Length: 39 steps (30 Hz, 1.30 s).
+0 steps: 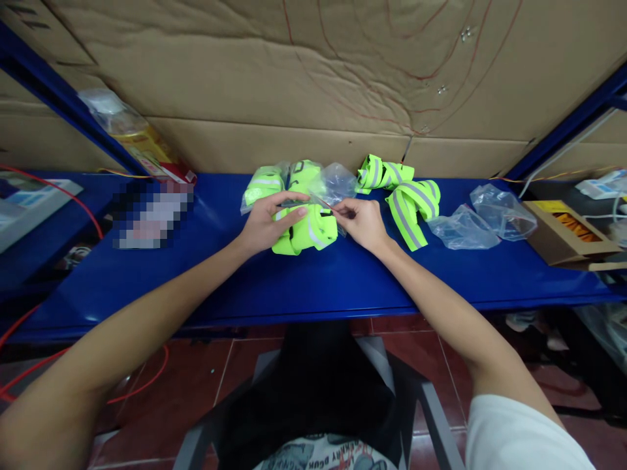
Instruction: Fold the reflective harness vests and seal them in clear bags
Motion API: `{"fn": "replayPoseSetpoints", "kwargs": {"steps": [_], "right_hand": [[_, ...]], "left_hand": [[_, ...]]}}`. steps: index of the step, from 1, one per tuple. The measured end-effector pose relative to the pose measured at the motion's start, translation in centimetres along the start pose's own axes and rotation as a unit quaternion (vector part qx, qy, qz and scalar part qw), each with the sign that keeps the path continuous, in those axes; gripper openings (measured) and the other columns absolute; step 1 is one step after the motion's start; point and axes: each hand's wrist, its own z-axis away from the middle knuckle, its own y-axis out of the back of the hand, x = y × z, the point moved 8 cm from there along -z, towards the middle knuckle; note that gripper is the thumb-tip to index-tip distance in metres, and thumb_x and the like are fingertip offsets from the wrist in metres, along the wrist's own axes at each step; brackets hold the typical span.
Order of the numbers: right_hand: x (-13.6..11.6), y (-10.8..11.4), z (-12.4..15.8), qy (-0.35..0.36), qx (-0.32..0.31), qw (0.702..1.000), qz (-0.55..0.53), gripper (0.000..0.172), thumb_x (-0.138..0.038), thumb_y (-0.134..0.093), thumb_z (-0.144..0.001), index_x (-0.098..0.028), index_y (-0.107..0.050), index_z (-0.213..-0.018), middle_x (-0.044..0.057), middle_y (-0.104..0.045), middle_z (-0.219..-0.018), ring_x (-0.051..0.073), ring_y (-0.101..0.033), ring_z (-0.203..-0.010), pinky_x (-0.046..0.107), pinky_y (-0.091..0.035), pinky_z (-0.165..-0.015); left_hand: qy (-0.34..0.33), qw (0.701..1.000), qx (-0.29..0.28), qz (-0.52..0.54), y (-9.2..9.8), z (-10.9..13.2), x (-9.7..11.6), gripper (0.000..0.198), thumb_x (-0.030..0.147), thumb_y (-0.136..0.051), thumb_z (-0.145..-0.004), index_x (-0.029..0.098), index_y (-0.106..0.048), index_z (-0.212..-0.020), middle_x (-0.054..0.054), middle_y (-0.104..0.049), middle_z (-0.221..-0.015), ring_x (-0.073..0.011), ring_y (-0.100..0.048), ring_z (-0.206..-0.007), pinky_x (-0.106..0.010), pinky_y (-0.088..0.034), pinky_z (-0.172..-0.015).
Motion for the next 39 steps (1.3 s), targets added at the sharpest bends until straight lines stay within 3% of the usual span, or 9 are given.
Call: {"fn": "replayPoseSetpoints", "kwargs": {"steps": [3, 8, 12, 17, 23, 27, 33, 36, 39], "right_hand": [[0.3, -0.6, 0.1, -0.029, 0.005, 0.998, -0.050, 0.025, -0.045, -0.080, -0.090, -0.020, -0.084, -0.091, 0.006, -0.086, -0.088, 0.026, -0.083, -0.081, 0.036, -0.066, -0.075], [1.0, -1.1, 0.0, -0.056, 0.007, 0.994, -0.093, 0.038, -0.058, -0.078, -0.090, -0.020, -0.083, -0.095, 0.007, -0.085, -0.086, 0.024, -0.082, -0.074, 0.035, -0.067, -0.064], [0.4, -0.5, 0.0, -0.014, 0.022, 0.999, -0.029, 0.036, -0.056, -0.075, -0.096, -0.021, -0.085, -0.099, 0.005, -0.084, -0.084, 0.023, -0.081, -0.075, 0.035, -0.068, -0.066], [-1.4, -0.4, 0.4, 0.055, 0.024, 0.997, 0.044, 0.026, -0.044, -0.072, -0.101, -0.022, -0.086, -0.102, 0.004, -0.085, -0.088, 0.021, -0.080, -0.074, 0.034, -0.067, -0.069], [-3.1, -0.9, 0.7, 0.104, 0.003, 0.992, 0.067, 0.025, -0.041, -0.069, -0.104, -0.022, -0.084, -0.101, 0.003, -0.083, -0.086, 0.018, -0.077, -0.072, 0.032, -0.065, -0.068], [-3.9, -1.1, 0.9, 0.134, -0.008, 0.990, 0.048, 0.023, -0.039, -0.067, -0.106, -0.022, -0.082, -0.103, 0.003, -0.083, -0.089, 0.017, -0.077, -0.074, 0.031, -0.064, -0.070], [-3.9, -1.2, 1.0, 0.138, -0.017, 0.990, 0.036, 0.026, -0.043, -0.065, -0.107, -0.022, -0.079, -0.104, 0.005, -0.082, -0.093, 0.018, -0.076, -0.075, 0.033, -0.064, -0.070], [-3.9, -1.5, 1.0, 0.139, -0.040, 0.989, 0.032, 0.026, -0.043, -0.063, -0.108, -0.022, -0.078, -0.105, 0.005, -0.081, -0.095, 0.019, -0.075, -0.077, 0.033, -0.063, -0.071], [-4.1, -1.5, 1.0, 0.145, -0.044, 0.987, 0.051, 0.023, -0.040, -0.062, -0.109, -0.022, -0.077, -0.105, 0.005, -0.080, -0.096, 0.018, -0.072, -0.076, 0.033, -0.059, -0.071]], "left_hand": [[0.023, 0.999, 0.041, -0.011, 0.0, 0.2, -0.5, 0.039, 0.049, -0.079, -0.095, 0.021, -0.077, -0.123, -0.010, -0.080, -0.133, -0.0267, -0.075, -0.125, -0.041, -0.063, -0.107], [0.034, 0.997, 0.060, -0.039, 0.1, 0.4, -1.1, 0.038, 0.048, -0.075, -0.097, 0.020, -0.080, -0.122, -0.011, -0.082, -0.130, -0.0278, -0.077, -0.124, -0.043, -0.062, -0.110], [0.025, 0.991, 0.104, -0.085, 1.2, 0.5, -1.3, 0.037, 0.046, -0.074, -0.099, 0.018, -0.082, -0.121, -0.012, -0.082, -0.128, -0.0289, -0.078, -0.124, -0.044, -0.061, -0.114], [0.007, 0.982, 0.115, -0.148, 1.2, 0.7, -1.1, 0.040, 0.047, -0.072, -0.101, 0.018, -0.081, -0.127, -0.013, -0.081, -0.132, -0.0306, -0.076, -0.128, -0.045, -0.060, -0.115], [0.011, 0.983, 0.065, -0.172, 0.2, 0.7, -1.1, 0.053, 0.055, -0.068, -0.102, 0.018, -0.075, -0.140, -0.013, -0.077, -0.140, -0.0316, -0.075, -0.129, -0.048, -0.059, -0.113], [0.013, 0.990, 0.019, -0.139, -0.5, 0.4, -1.4, 0.048, 0.056, -0.062, -0.104, 0.020, -0.081, -0.129, -0.010, -0.083, -0.129, -0.0303, -0.079, -0.117, -0.047, -0.061, -0.109], [0.043, 0.996, -0.033, -0.075, -1.0, 0.1, -2.7, 0.059, 0.062, -0.065, -0.100, 0.020, -0.074, -0.141, -0.012, -0.072, -0.150, -0.0343, -0.068, -0.140, -0.052, -0.050, -0.124], [0.027, 0.998, -0.056, -0.025, -1.4, -0.1, -2.4, 0.049, 0.059, -0.062, -0.102, 0.021, -0.080, -0.127, -0.010, -0.079, -0.138, -0.0313, -0.073, -0.130, -0.048, -0.053, -0.120], [0.015, 0.999, -0.034, -0.027, -1.3, -0.2, -2.0, 0.042, 0.055, -0.062, -0.102, 0.020, -0.080, -0.114, -0.009, -0.083, -0.123, -0.0285, -0.076, -0.117, -0.044, -0.057, -0.110]]}}
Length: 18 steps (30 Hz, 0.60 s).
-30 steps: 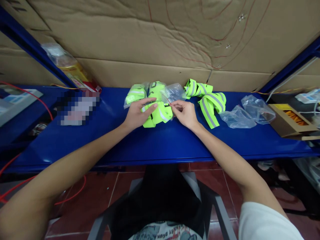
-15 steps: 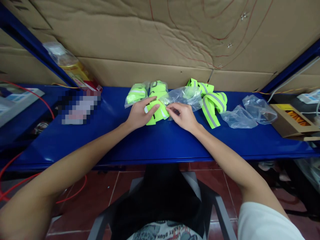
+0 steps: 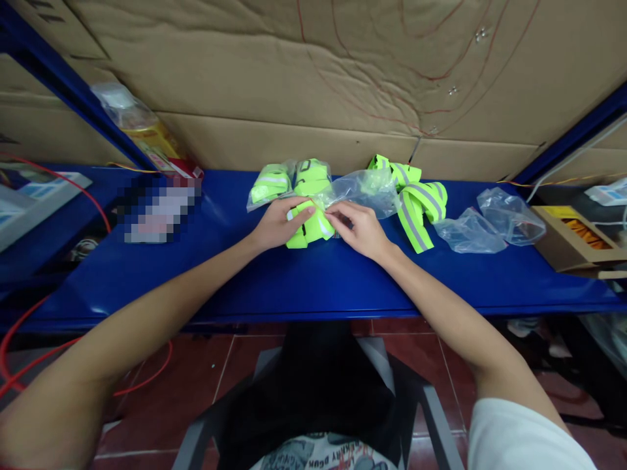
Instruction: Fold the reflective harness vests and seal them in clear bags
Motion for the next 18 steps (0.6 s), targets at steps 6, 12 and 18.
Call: {"fn": "replayPoseSetpoints", "kwargs": {"steps": [6, 12, 18], "right_hand": [[0.7, -0.4, 0.0, -0.072, -0.037, 0.993, 0.081, 0.027, -0.030, -0.067, -0.093, -0.023, -0.067, -0.119, -0.001, -0.071, -0.082, 0.017, -0.065, -0.066, 0.033, -0.053, -0.068], [2.1, -0.4, 0.3, -0.123, -0.039, 0.985, 0.110, 0.043, -0.032, -0.073, -0.085, -0.023, -0.064, -0.127, 0.000, -0.080, -0.085, 0.019, -0.073, -0.065, 0.034, -0.056, -0.067], [1.3, 0.5, 0.4, -0.072, 0.061, 0.993, 0.071, 0.019, -0.027, -0.066, -0.092, -0.023, -0.072, -0.109, 0.001, -0.082, -0.087, 0.018, -0.075, -0.069, 0.032, -0.063, -0.069]], "left_hand": [[-0.004, 0.997, 0.068, -0.020, 0.9, 0.0, 0.0, 0.038, 0.053, -0.062, -0.101, 0.020, -0.077, -0.109, -0.008, -0.083, -0.116, -0.0255, -0.077, -0.109, -0.040, -0.058, -0.103], [-0.008, 0.992, 0.123, -0.019, 2.4, 0.1, 0.5, 0.038, 0.054, -0.061, -0.102, 0.020, -0.076, -0.106, -0.008, -0.084, -0.115, -0.0254, -0.077, -0.107, -0.041, -0.060, -0.102], [0.002, 0.987, 0.157, -0.032, 2.8, 0.4, 1.2, 0.043, 0.061, -0.056, -0.105, 0.022, -0.075, -0.109, -0.006, -0.083, -0.111, -0.0238, -0.075, -0.104, -0.039, -0.061, -0.099]]}}
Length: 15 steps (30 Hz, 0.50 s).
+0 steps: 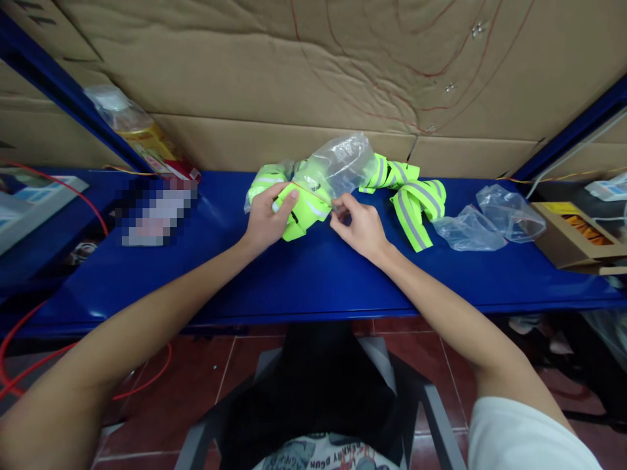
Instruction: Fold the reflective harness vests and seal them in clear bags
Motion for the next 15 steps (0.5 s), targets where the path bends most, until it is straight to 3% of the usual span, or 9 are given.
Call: {"fn": "replayPoseSetpoints", "kwargs": {"steps": [4, 10, 12, 15], "right_hand": [[-0.8, 0.4, 0.2, 0.034, 0.045, 0.998, 0.007, 0.009, -0.026, -0.066, -0.091, -0.023, -0.074, -0.094, 0.002, -0.080, -0.084, 0.018, -0.073, -0.070, 0.032, -0.063, -0.066], [-2.3, -0.2, 0.6, 0.101, -0.010, 0.995, -0.008, 0.017, -0.029, -0.064, -0.099, -0.022, -0.079, -0.098, 0.005, -0.084, -0.096, 0.019, -0.077, -0.078, 0.034, -0.064, -0.073], [-2.6, -0.6, 0.6, 0.086, -0.039, 0.995, -0.044, 0.017, -0.036, -0.069, -0.099, -0.022, -0.079, -0.101, 0.005, -0.085, -0.100, 0.019, -0.077, -0.079, 0.033, -0.065, -0.074], [-1.8, -1.1, 0.2, -0.013, -0.052, 0.986, -0.155, 0.032, -0.054, -0.073, -0.098, -0.023, -0.077, -0.093, 0.005, -0.084, -0.094, 0.018, -0.077, -0.077, 0.031, -0.065, -0.070]], "left_hand": [[0.007, 0.999, 0.025, -0.029, -0.1, 0.4, -0.1, 0.047, 0.064, -0.054, -0.106, 0.022, -0.074, -0.110, -0.006, -0.082, -0.114, -0.0243, -0.074, -0.107, -0.039, -0.060, -0.101], [0.014, 0.998, 0.049, -0.033, 0.2, 0.5, -0.5, 0.049, 0.064, -0.047, -0.110, 0.021, -0.073, -0.110, -0.007, -0.080, -0.110, -0.0244, -0.074, -0.105, -0.040, -0.061, -0.100], [0.002, 0.998, 0.054, -0.023, 0.5, 0.4, 0.1, 0.050, 0.064, -0.046, -0.110, 0.021, -0.073, -0.112, -0.008, -0.080, -0.112, -0.0249, -0.074, -0.105, -0.041, -0.061, -0.101], [-0.016, 0.998, 0.055, -0.034, 0.9, 0.5, 1.1, 0.052, 0.067, -0.047, -0.109, 0.022, -0.074, -0.116, -0.008, -0.081, -0.116, -0.0252, -0.074, -0.109, -0.042, -0.060, -0.104]]}}
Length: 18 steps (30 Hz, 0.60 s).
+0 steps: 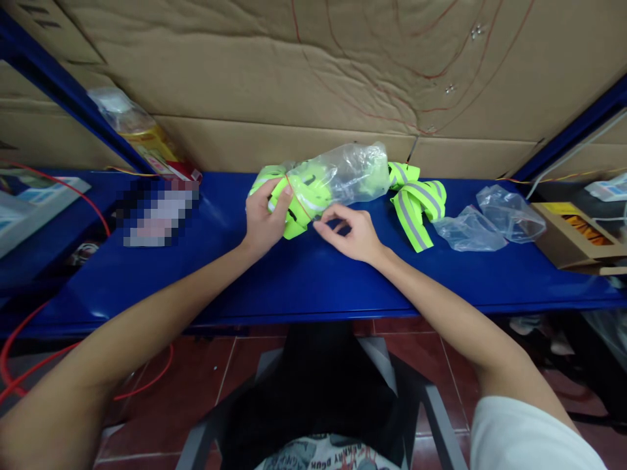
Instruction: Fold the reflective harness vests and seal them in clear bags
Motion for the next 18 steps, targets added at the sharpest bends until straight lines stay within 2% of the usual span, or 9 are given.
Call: {"fn": "replayPoseSetpoints", "kwargs": {"steps": [3, 5, 7, 9, 11, 12, 13, 15, 18], "right_hand": [[1.7, 0.3, -0.3, -0.099, 0.029, 0.992, -0.076, 0.059, -0.070, -0.066, -0.099, -0.022, -0.071, -0.065, 0.006, -0.078, -0.072, 0.020, -0.078, -0.073, 0.031, -0.062, -0.063], [2.3, 0.7, -0.3, -0.124, 0.025, 0.991, -0.047, 0.070, -0.074, -0.064, -0.099, -0.023, -0.065, -0.051, 0.005, -0.068, -0.055, 0.020, -0.074, -0.061, 0.031, -0.057, -0.056], [1.8, 1.8, -0.3, -0.086, 0.027, 0.995, 0.033, 0.071, -0.074, -0.066, -0.098, -0.025, -0.061, -0.047, 0.001, -0.056, -0.044, 0.017, -0.062, -0.047, 0.033, -0.052, -0.052], [-0.1, 3.4, -0.2, 0.009, 0.058, 0.989, 0.133, 0.064, -0.071, -0.071, -0.096, -0.026, -0.064, -0.051, -0.001, -0.051, -0.042, 0.016, -0.056, -0.045, 0.036, -0.052, -0.055], [-2.3, 4.8, -0.1, 0.105, 0.095, 0.965, 0.221, 0.047, -0.069, -0.080, -0.089, -0.026, -0.076, -0.069, 0.003, -0.066, -0.058, 0.022, -0.066, -0.059, 0.042, -0.058, -0.066], [-3.0, 5.3, -0.1, 0.134, 0.104, 0.952, 0.256, 0.042, -0.069, -0.083, -0.085, -0.027, -0.081, -0.084, 0.006, -0.076, -0.075, 0.028, -0.073, -0.074, 0.048, -0.061, -0.077], [-3.4, 5.5, -0.3, 0.150, 0.098, 0.942, 0.283, 0.047, -0.071, -0.086, -0.081, -0.029, -0.084, -0.101, 0.009, -0.082, -0.098, 0.034, -0.077, -0.094, 0.054, -0.060, -0.091], [-3.1, 5.2, -0.9, 0.152, 0.046, 0.937, 0.311, 0.068, -0.074, -0.088, -0.077, -0.032, -0.078, -0.130, 0.009, -0.076, -0.139, 0.043, -0.069, -0.131, 0.064, -0.049, -0.116], [-1.4, 3.6, -1.3, 0.140, -0.067, 0.937, 0.312, 0.087, -0.073, -0.087, -0.079, -0.031, -0.066, -0.151, 0.010, -0.065, -0.158, 0.043, -0.060, -0.146, 0.066, -0.033, -0.130]], "left_hand": [[-0.013, 1.000, -0.005, -0.003, 0.2, 0.1, 0.8, 0.054, 0.068, -0.045, -0.110, 0.023, -0.073, -0.121, -0.008, -0.080, -0.119, -0.0251, -0.074, -0.113, -0.042, -0.059, -0.107], [-0.025, 1.000, -0.008, 0.007, 0.2, 0.2, 1.1, 0.054, 0.067, -0.045, -0.110, 0.023, -0.073, -0.122, -0.009, -0.079, -0.121, -0.0255, -0.074, -0.114, -0.043, -0.059, -0.108], [-0.048, 0.999, -0.015, -0.005, 0.2, 0.3, 1.4, 0.053, 0.066, -0.047, -0.109, 0.023, -0.074, -0.121, -0.010, -0.079, -0.120, -0.0258, -0.073, -0.112, -0.044, -0.059, -0.108], [-0.084, 0.995, -0.033, -0.043, 0.1, 0.4, 1.7, 0.051, 0.064, -0.048, -0.109, 0.023, -0.076, -0.120, -0.010, -0.080, -0.116, -0.0257, -0.073, -0.109, -0.043, -0.060, -0.104], [-0.130, 0.985, -0.069, -0.091, -0.3, 0.6, 1.9, 0.047, 0.060, -0.048, -0.110, 0.024, -0.078, -0.121, -0.010, -0.079, -0.112, -0.0256, -0.074, -0.104, -0.041, -0.060, -0.096], [-0.153, 0.977, -0.090, -0.115, -0.5, 0.7, 2.0, 0.045, 0.058, -0.049, -0.110, 0.026, -0.078, -0.124, -0.010, -0.078, -0.111, -0.0256, -0.074, -0.101, -0.040, -0.060, -0.091], [-0.175, 0.969, -0.112, -0.137, -0.8, 0.9, 1.9, 0.044, 0.056, -0.050, -0.109, 0.027, -0.078, -0.126, -0.010, -0.077, -0.110, -0.0256, -0.074, -0.099, -0.040, -0.060, -0.087], [-0.216, 0.948, -0.158, -0.170, -1.5, 1.3, 1.8, 0.041, 0.054, -0.052, -0.108, 0.030, -0.078, -0.129, -0.010, -0.076, -0.106, -0.0258, -0.074, -0.095, -0.038, -0.058, -0.081], [-0.271, 0.920, -0.210, -0.190, -2.6, 1.9, 1.7, 0.038, 0.051, -0.053, -0.108, 0.034, -0.078, -0.130, -0.008, -0.074, -0.102, -0.0252, -0.075, -0.093, -0.037, -0.056, -0.078]]}}
